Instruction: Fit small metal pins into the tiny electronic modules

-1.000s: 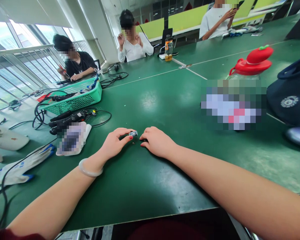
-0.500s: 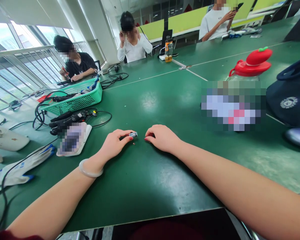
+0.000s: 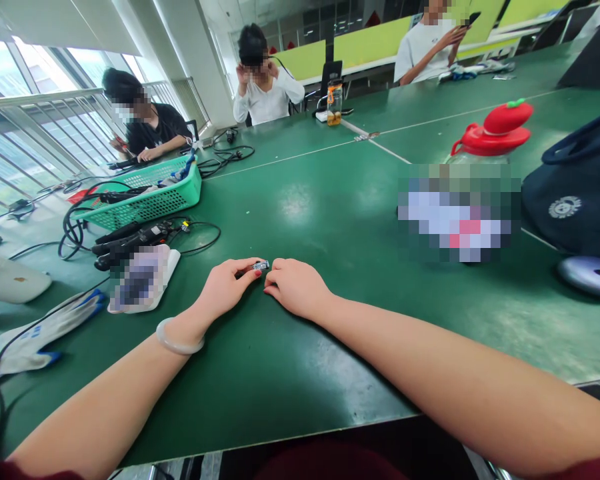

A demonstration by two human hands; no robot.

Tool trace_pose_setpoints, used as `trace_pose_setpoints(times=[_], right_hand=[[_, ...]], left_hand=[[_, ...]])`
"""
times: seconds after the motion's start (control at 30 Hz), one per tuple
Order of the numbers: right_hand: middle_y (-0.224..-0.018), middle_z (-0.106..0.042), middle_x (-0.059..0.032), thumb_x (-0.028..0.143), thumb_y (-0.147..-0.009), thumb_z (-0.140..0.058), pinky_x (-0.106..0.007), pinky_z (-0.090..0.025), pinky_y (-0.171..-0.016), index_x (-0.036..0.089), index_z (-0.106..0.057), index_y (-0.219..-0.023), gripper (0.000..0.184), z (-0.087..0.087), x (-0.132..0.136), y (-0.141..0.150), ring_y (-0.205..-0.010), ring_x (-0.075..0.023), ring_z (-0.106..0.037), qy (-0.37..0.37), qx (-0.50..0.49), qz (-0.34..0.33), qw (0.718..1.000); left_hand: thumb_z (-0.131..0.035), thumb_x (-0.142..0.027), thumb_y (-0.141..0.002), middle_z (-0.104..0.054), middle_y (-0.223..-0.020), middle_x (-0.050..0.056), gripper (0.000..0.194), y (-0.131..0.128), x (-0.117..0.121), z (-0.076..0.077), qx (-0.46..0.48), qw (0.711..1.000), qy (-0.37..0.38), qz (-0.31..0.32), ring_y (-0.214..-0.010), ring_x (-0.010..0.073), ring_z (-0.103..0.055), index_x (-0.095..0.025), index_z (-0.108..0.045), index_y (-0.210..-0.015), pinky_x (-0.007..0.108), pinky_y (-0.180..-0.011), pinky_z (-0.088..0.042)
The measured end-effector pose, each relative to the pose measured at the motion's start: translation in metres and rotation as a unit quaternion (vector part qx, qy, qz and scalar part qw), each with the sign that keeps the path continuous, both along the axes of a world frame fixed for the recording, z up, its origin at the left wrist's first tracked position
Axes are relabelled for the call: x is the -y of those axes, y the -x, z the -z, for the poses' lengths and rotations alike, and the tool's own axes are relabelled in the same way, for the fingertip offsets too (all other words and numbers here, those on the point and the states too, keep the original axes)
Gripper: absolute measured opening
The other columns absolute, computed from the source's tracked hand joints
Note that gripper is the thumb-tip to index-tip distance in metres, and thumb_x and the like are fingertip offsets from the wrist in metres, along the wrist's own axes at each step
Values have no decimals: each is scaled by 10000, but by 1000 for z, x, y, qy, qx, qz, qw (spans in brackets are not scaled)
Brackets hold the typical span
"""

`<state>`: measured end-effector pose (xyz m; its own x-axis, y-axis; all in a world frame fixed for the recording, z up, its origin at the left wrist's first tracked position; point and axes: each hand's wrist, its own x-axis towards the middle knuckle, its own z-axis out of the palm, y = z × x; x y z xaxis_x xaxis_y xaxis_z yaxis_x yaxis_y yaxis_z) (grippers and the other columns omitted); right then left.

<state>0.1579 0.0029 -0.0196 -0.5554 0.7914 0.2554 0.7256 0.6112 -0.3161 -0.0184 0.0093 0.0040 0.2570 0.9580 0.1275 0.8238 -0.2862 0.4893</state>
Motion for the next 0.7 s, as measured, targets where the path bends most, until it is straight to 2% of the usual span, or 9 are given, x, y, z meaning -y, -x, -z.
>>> trace_pose_setpoints(times=[0.23, 0.37, 0.5, 0.7], right_hand=[[-856, -595, -33, 261, -903, -515, -269, -411, -708, 184, -653, -826, 175, 1, -1, 0, -792, -153, -580, -14, 39, -6, 999], [-857, -589, -44, 286, -918, -492, -276, -412, -712, 175, -636, -815, 210, 3, -4, -2, -784, -160, -580, -15, 55, 2, 998], [-846, -580, -49, 258, -925, -461, -283, -406, -691, 175, -620, -809, 213, 2, -4, -9, -761, -163, -567, -12, 68, 1, 998], [-874, -566, -44, 209, -933, -405, -269, -403, -687, 172, -608, -858, 219, -3, -1, -15, -743, -143, -536, -27, 6, 19, 999]], left_hand=[[-500, -332, -856, -723, -949, -39, 271, 1, 0, 0, 1, 1000, -7, 18, -865, 184, -600, -323, -694, -1044, 297, -806, -450], [-530, -382, -835, -723, -874, -9, 278, 2, 0, 2, -12, 999, -19, 31, -848, 197, -595, -304, -705, -1036, 312, -788, -449], [-577, -433, -801, -727, -904, 4, 266, 3, 0, 3, -16, 998, -19, 52, -908, 222, -585, -302, -728, -976, 348, -820, -437], [-617, -426, -782, -732, -912, -5, 241, 2, 1, 3, -6, 997, -24, 76, -918, 205, -586, -310, -733, -959, 354, -854, -432]])
